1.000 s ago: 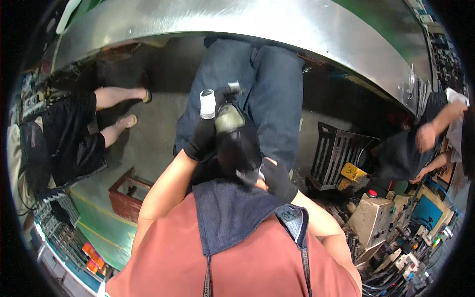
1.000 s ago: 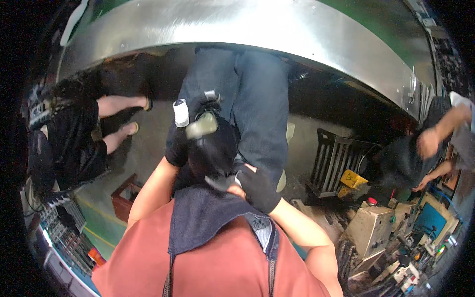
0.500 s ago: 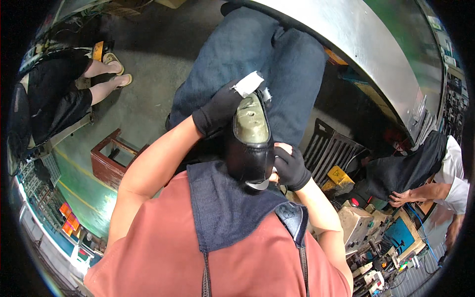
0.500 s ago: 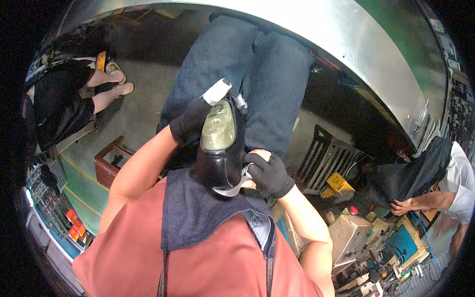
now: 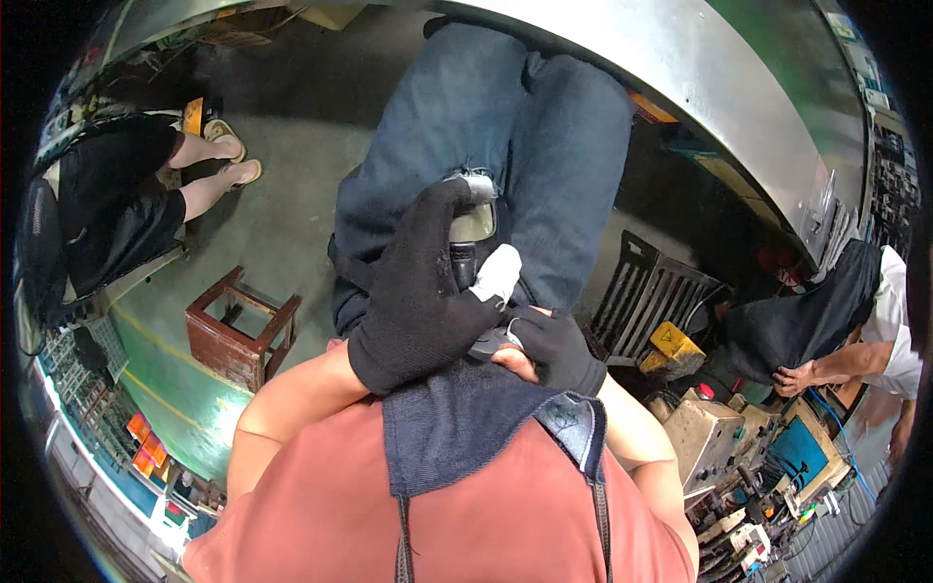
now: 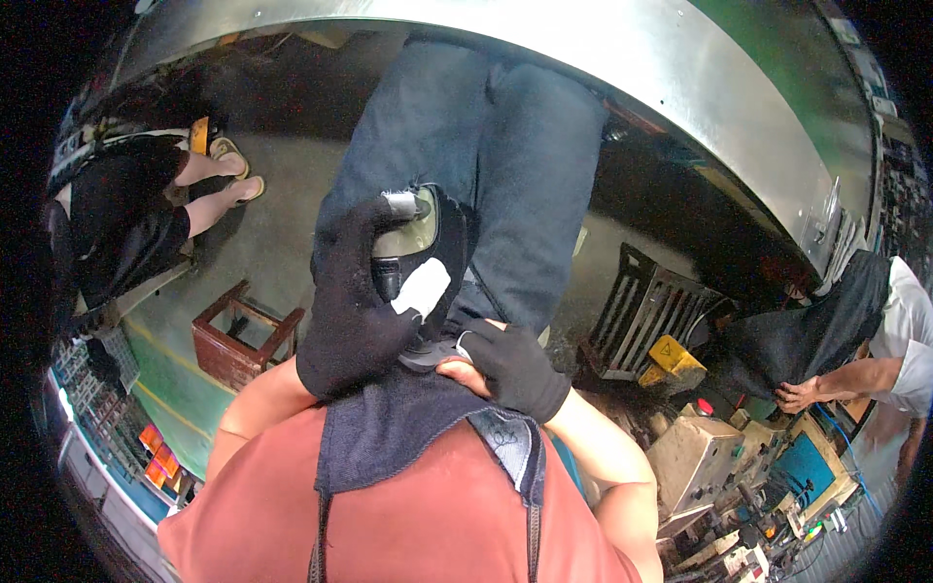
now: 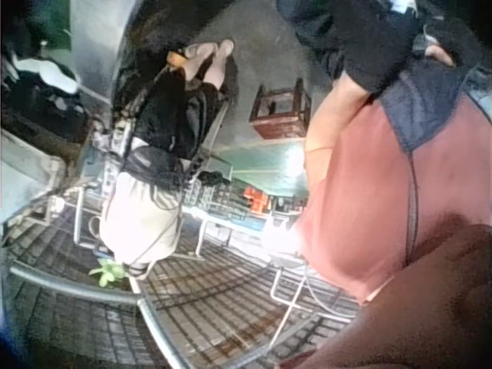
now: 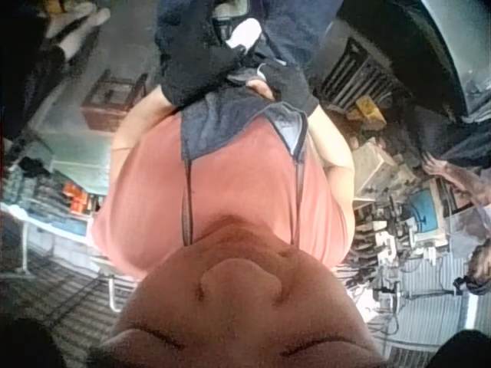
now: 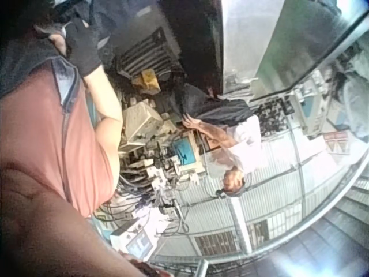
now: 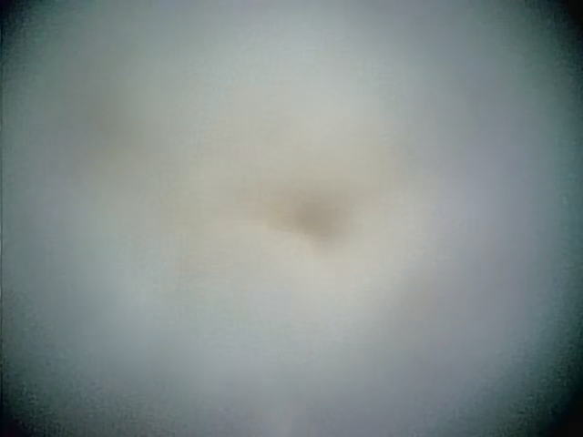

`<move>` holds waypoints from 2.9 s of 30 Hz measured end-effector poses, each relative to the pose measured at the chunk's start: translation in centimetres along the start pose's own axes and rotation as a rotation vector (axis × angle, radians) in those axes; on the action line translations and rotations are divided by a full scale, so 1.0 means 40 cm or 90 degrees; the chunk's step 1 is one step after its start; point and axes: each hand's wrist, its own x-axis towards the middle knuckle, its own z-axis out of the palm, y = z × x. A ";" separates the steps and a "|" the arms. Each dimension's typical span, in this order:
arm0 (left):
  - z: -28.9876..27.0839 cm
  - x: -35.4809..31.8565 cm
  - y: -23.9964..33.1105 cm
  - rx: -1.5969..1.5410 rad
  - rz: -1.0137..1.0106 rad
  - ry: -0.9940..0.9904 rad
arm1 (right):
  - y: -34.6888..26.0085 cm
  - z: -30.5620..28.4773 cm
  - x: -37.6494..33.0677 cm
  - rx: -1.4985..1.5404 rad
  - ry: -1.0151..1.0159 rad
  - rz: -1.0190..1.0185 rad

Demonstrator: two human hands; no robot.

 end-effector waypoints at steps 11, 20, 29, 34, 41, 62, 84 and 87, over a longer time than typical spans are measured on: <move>0.024 -0.048 -0.074 -0.058 0.006 0.019 | -0.032 -0.055 -0.022 -0.207 0.011 -0.005; 0.100 -0.006 -0.235 -0.635 -0.208 -0.165 | 0.043 -0.087 -0.035 -0.203 -0.032 -0.128; 0.028 0.156 -0.219 -0.358 0.089 -0.165 | 0.011 -0.163 0.068 -0.177 -0.004 0.008; 0.035 0.294 -0.120 -0.468 0.166 -0.235 | -0.002 -0.198 0.097 0.138 0.048 0.290; 0.110 0.359 -0.111 -0.614 -0.030 -0.328 | -0.012 -0.288 0.132 0.143 0.047 0.337; 0.098 0.136 -0.256 -0.681 -0.305 -0.330 | -0.042 -0.063 -0.025 -0.158 0.012 0.048; 0.121 0.158 -0.281 -0.769 -0.272 -0.327 | 0.058 -0.090 0.039 -0.221 0.047 -0.139; 0.117 0.179 -0.285 -0.636 -0.191 -0.339 | 0.039 -0.123 0.049 -0.240 0.035 -0.129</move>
